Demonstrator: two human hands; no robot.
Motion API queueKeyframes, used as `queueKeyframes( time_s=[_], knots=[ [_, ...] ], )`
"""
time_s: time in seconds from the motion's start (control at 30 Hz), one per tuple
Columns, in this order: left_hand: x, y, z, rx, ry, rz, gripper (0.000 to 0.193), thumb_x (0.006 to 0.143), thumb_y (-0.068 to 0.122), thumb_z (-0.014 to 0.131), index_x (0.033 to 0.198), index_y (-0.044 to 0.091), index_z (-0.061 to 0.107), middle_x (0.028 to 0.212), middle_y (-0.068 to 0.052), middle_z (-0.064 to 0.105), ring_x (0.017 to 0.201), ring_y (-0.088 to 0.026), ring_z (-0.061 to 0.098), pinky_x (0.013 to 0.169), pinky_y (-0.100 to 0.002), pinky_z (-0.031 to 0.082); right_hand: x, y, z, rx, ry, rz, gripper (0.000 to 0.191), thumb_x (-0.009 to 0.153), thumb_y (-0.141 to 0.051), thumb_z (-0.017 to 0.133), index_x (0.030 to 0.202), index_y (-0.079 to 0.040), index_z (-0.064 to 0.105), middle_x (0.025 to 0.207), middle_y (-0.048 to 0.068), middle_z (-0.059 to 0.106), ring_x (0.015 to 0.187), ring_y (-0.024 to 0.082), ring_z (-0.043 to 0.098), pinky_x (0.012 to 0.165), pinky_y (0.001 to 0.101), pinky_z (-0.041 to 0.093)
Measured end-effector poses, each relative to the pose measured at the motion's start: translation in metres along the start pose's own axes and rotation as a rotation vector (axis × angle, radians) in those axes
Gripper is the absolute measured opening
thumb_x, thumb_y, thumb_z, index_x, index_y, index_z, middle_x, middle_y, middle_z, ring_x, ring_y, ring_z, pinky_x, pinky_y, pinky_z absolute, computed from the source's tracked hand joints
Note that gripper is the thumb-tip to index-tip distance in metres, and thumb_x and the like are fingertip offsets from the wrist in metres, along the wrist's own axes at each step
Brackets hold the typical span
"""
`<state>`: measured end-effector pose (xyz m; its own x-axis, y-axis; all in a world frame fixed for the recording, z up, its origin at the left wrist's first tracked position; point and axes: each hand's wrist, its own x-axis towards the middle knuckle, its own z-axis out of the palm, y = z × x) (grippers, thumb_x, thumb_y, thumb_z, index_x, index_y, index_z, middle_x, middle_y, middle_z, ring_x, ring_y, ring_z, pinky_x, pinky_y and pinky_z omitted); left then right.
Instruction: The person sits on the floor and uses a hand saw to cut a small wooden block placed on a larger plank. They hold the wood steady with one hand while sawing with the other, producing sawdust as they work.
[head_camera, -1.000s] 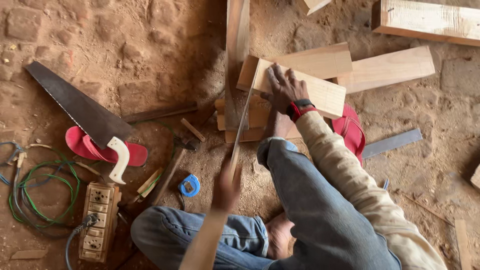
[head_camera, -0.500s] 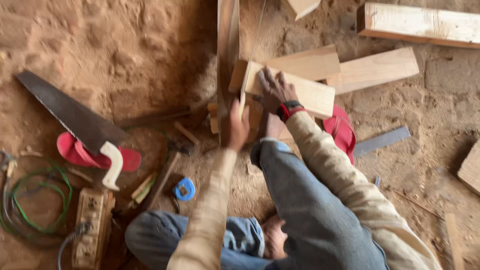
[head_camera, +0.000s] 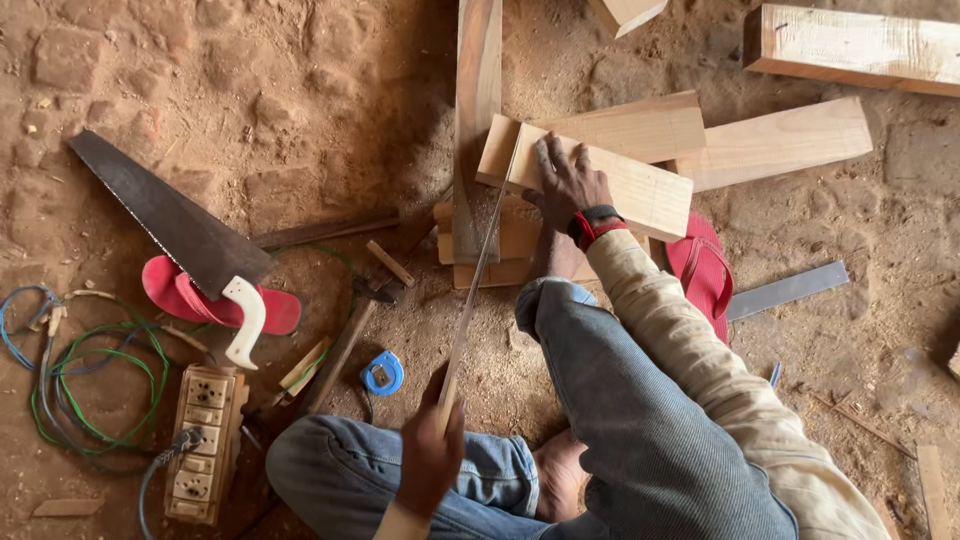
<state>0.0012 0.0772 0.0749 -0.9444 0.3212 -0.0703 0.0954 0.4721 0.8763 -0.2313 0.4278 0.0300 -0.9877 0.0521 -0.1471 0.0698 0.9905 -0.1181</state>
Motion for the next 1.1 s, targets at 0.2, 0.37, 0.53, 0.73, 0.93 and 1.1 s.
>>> queueKeyframes(
  time_s=[0.2,0.37,0.53,0.73,0.93,1.1],
  knots=[
    [0.175,0.008,0.067,-0.139,0.142,0.260,0.024,0.108,0.008,0.051,0.128,-0.002,0.059,0.082,-0.011,0.068,0.057,-0.016,0.063,0.041,-0.027,0.051,-0.002,0.000,0.000,0.002,0.019,0.004,0.089,0.093,-0.057,0.066,0.162,-0.016,0.028,0.170,0.012,0.025,0.142,0.056,0.034,0.095,0.0711,0.048],
    [0.195,-0.005,0.079,0.070,0.215,0.282,0.015,0.106,0.015,0.062,0.100,0.001,0.059,0.065,-0.011,0.061,0.052,-0.016,0.060,0.043,-0.029,0.044,-0.004,0.000,0.000,0.035,0.029,0.034,0.087,0.091,-0.061,0.066,0.160,-0.023,0.030,0.170,0.006,0.026,0.146,0.051,0.035,0.096,0.0723,0.047],
    [0.049,-0.001,0.021,-0.081,0.009,-0.090,0.041,0.103,0.019,0.053,0.137,-0.005,0.054,0.059,-0.010,0.066,0.044,-0.014,0.062,0.033,-0.029,0.050,-0.002,0.002,0.002,-0.001,0.018,0.016,0.088,0.091,-0.064,0.064,0.161,-0.023,0.029,0.171,0.009,0.021,0.144,0.054,0.032,0.095,0.0719,0.046],
    [0.000,0.045,-0.026,0.021,0.035,-0.067,0.031,0.101,0.021,0.059,0.115,-0.007,0.060,0.069,-0.014,0.071,0.052,-0.016,0.070,0.042,-0.032,0.056,-0.002,0.005,0.010,-0.054,0.079,-0.003,0.089,0.091,-0.068,0.061,0.161,-0.024,0.027,0.170,0.009,0.023,0.145,0.053,0.032,0.095,0.0711,0.046],
    [-0.013,0.022,-0.028,-0.006,0.050,-0.058,0.037,0.098,0.023,0.060,0.119,-0.007,0.060,0.073,-0.016,0.072,0.055,-0.018,0.071,0.046,-0.034,0.057,-0.003,0.004,0.015,-0.046,0.103,-0.006,0.091,0.092,-0.069,0.059,0.162,-0.021,0.026,0.170,0.008,0.021,0.145,0.055,0.030,0.094,0.0712,0.045],
    [0.043,-0.007,0.012,-0.030,0.018,0.026,0.020,0.105,0.021,0.060,0.098,0.004,0.066,0.063,-0.008,0.064,0.048,-0.014,0.060,0.041,-0.030,0.046,0.000,0.002,0.012,0.002,0.058,0.030,0.089,0.092,-0.066,0.059,0.162,-0.023,0.027,0.172,0.004,0.021,0.147,0.052,0.031,0.096,0.0670,0.046]
  ],
)
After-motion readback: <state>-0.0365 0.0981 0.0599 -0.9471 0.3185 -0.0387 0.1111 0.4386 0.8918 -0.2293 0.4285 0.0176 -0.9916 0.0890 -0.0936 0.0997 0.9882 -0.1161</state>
